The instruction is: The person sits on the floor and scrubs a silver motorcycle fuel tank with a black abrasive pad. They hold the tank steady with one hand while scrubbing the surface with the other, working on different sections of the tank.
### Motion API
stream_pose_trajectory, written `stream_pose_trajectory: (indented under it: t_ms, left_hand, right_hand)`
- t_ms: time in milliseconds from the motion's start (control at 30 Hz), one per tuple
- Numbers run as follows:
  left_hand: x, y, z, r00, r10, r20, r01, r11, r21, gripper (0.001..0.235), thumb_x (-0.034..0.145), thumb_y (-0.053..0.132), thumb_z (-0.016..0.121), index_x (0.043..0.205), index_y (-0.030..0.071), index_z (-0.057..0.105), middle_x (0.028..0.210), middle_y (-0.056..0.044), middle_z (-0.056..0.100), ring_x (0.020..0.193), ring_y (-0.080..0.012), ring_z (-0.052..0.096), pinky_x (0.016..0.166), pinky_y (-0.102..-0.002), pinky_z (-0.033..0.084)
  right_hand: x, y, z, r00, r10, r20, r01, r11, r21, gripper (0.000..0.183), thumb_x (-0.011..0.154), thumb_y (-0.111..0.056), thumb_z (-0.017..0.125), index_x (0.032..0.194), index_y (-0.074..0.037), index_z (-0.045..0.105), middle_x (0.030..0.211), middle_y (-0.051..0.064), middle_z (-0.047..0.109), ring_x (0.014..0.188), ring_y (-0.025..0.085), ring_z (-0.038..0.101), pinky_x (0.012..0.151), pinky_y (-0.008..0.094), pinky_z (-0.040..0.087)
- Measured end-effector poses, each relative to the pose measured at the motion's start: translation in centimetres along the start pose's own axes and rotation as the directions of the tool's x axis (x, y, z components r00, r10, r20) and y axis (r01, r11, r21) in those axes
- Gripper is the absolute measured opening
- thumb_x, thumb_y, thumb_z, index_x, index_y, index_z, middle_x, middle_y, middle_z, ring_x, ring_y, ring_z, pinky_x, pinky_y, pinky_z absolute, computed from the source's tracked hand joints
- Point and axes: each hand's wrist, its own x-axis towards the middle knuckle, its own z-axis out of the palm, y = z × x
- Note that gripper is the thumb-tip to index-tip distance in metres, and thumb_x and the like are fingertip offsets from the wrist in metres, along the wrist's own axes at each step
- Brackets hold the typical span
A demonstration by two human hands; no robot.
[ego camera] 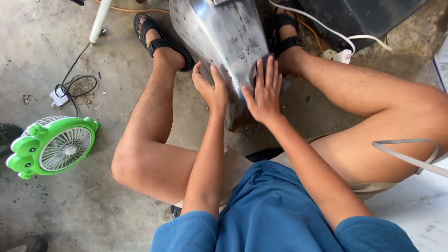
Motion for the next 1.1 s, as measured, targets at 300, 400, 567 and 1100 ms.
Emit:
stream_pose_trajectory:
  t_ms: [300, 400, 567, 1100]
  left_hand:
    - [-0.9, -1.0, 2.1, 0.985, -0.175, 0.002, 0.173, 0.974, -0.149, 0.055, 0.109, 0.045, 0.056, 0.148, 0.011, 0.04, 0.154, -0.025, 0.039, 0.151, -0.0404, 0.031, 0.127, -0.052, 0.019]
    - [-0.9, -0.5, 2.6, 0.993, -0.101, -0.06, 0.099, 0.994, -0.044, 0.055, 0.105, 0.043, 0.062, 0.146, 0.012, 0.044, 0.147, -0.022, 0.046, 0.146, -0.0409, 0.039, 0.126, -0.051, 0.025]
    - [-1.1, 0.5, 2.5, 0.994, -0.051, -0.095, 0.053, 0.998, 0.016, 0.052, 0.107, 0.045, 0.057, 0.146, 0.013, 0.046, 0.145, -0.019, 0.05, 0.141, -0.04, 0.046, 0.121, -0.053, 0.033]
    - [-0.9, 0.7, 2.4, 0.985, -0.106, -0.136, 0.089, 0.989, -0.122, 0.052, 0.111, 0.043, 0.046, 0.143, 0.001, 0.046, 0.143, -0.029, 0.049, 0.142, -0.0481, 0.043, 0.122, -0.058, 0.031]
  right_hand:
    - [1.6, 2.0, 0.9, 0.995, 0.035, -0.088, -0.023, 0.991, 0.13, 0.086, 0.108, -0.052, 0.055, 0.167, -0.008, 0.011, 0.169, 0.024, 0.0, 0.154, 0.049, 0.006, 0.117, 0.07, 0.014]
    - [3.9, 1.7, -0.7, 0.996, 0.002, -0.085, 0.016, 0.977, 0.214, 0.09, 0.102, -0.052, 0.064, 0.162, -0.001, 0.02, 0.164, 0.031, 0.018, 0.152, 0.049, 0.023, 0.12, 0.061, 0.024]
    - [1.7, 2.0, -1.0, 0.998, 0.055, -0.022, -0.043, 0.923, 0.383, 0.097, 0.099, -0.056, 0.063, 0.164, -0.002, 0.014, 0.167, 0.028, 0.012, 0.154, 0.045, 0.014, 0.123, 0.058, 0.016]
    - [2.3, 3.5, -2.8, 0.971, 0.069, 0.228, -0.202, 0.748, 0.633, 0.072, 0.117, -0.045, 0.038, 0.165, -0.005, 0.002, 0.17, 0.021, -0.004, 0.158, 0.033, -0.001, 0.129, 0.046, 0.0]
